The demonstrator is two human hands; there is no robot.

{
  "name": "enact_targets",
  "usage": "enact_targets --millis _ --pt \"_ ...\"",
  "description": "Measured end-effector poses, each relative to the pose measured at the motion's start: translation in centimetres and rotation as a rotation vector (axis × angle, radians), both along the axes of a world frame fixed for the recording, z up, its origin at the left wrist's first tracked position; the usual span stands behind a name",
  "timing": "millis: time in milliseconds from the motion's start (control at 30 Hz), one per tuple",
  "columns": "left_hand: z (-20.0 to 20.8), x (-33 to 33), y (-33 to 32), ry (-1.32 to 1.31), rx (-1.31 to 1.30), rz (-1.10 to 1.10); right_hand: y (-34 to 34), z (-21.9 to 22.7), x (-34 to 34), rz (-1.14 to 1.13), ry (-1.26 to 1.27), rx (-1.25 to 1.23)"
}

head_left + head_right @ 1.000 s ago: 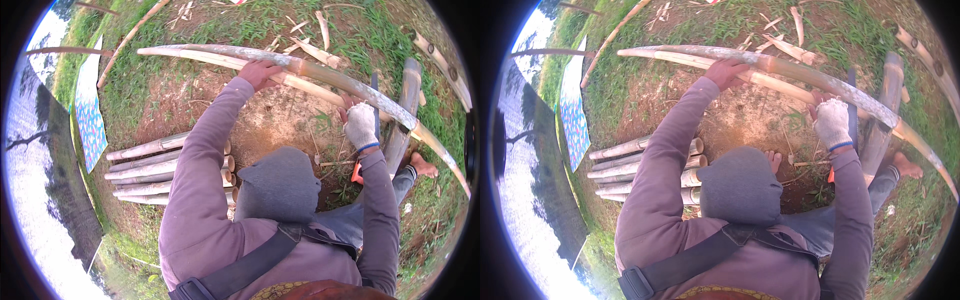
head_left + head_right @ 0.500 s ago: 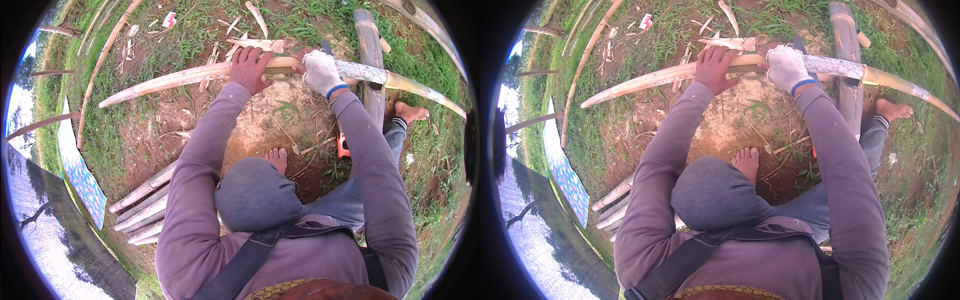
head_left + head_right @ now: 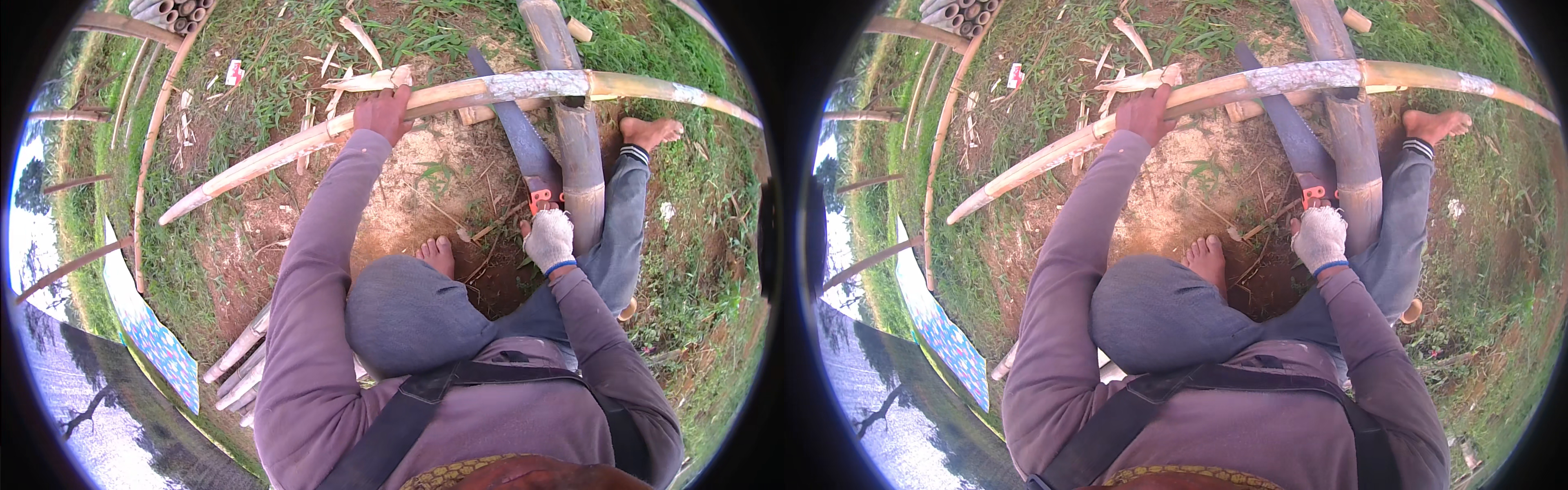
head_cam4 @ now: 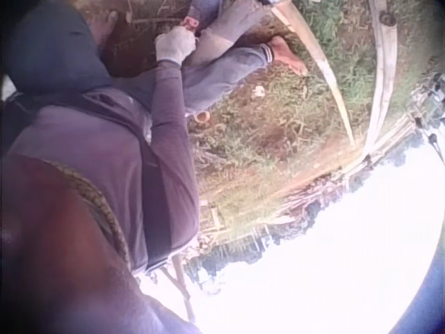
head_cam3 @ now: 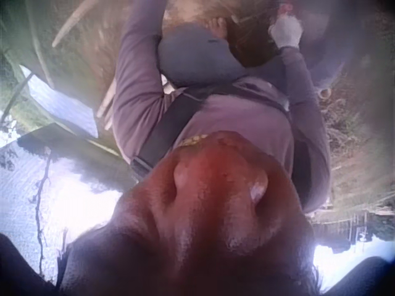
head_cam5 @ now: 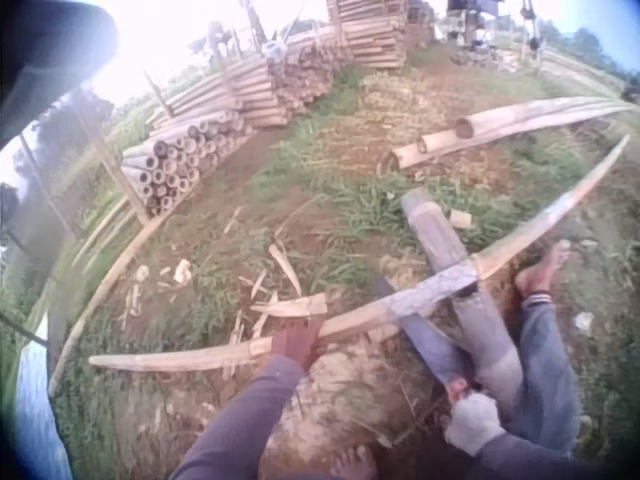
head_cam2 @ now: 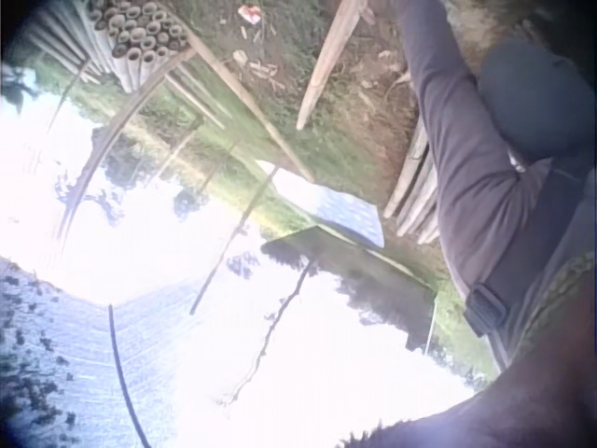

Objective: The person uses a hand saw to cut long bamboo poles into shorter sections. They position each pole on a wooden support, saw through it, and then move the cut pieces aside to continue with the next pole.

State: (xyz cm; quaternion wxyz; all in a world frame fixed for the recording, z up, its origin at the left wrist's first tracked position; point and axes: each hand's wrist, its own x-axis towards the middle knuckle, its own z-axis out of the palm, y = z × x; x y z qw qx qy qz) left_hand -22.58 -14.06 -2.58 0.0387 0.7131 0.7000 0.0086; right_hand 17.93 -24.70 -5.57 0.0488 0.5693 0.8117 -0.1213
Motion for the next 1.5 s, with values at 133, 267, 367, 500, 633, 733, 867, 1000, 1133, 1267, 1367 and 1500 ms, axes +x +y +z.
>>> enact_targets --millis 133,267,367,500,633,733,867,1000,1133,1267,1367,1500 --pt "-0.2 0.3 0.4 0.021 -0.043 0.020 -1.1 1.7 -0.8 -0.144 -0.194 -0.172" --pt "-0.3 0.1 0.7 0.039 -0.058 0.022 -1.0 0.1 -0.2 -0.144 -0.180 -0.167" --pt "-0.2 0.2 0.6 0.066 -0.086 0.051 -2.1 2.0 -0.4 -0.170 -0.160 -0.328" --pt "-0.2 0.3 0.8 0.052 -0.039 0.031 -4.6 1.5 -0.2 -0.007 -0.216 -0.308" --pt "-0.3 0.4 1.2 0.089 -0.032 0.013 -4.1 4.7 0.7 0.022 -0.033 -0.508" --pt "-0.4 0.1 0.8 0.096 -0.015 0.012 -6.0 8.7 3.3 -0.084 0.541 -0.670" --pt "-0.5 -0.1 0.3 0.075 -0.031 0.045 -6.7 19.3 6.8 -0.237 0.996 -0.768" --pt "-0.2 0.4 0.6 0.091 -0.030 0.036 -8.2 24.5 12.7 -0.292 0.954 -0.583" --pt "-0.4 0.3 0.9 0.065 -0.032 0.032 -10.5 23.8 13.6 -0.361 1.166 -0.398" --pt "-0.3 -0.1 0.4 0.089 -0.026 0.050 -7.7 19.6 5.7 -0.179 1.169 -0.184" --pt "-0.3 0.7 0.9 0.090 -0.026 0.042 -5.6 14.5 0.4 -0.202 1.175 0.032" --pt "-0.6 0.4 0.6 0.100 -0.017 0.031 -4.3 13.3 -3.5 -0.227 1.170 0.028"
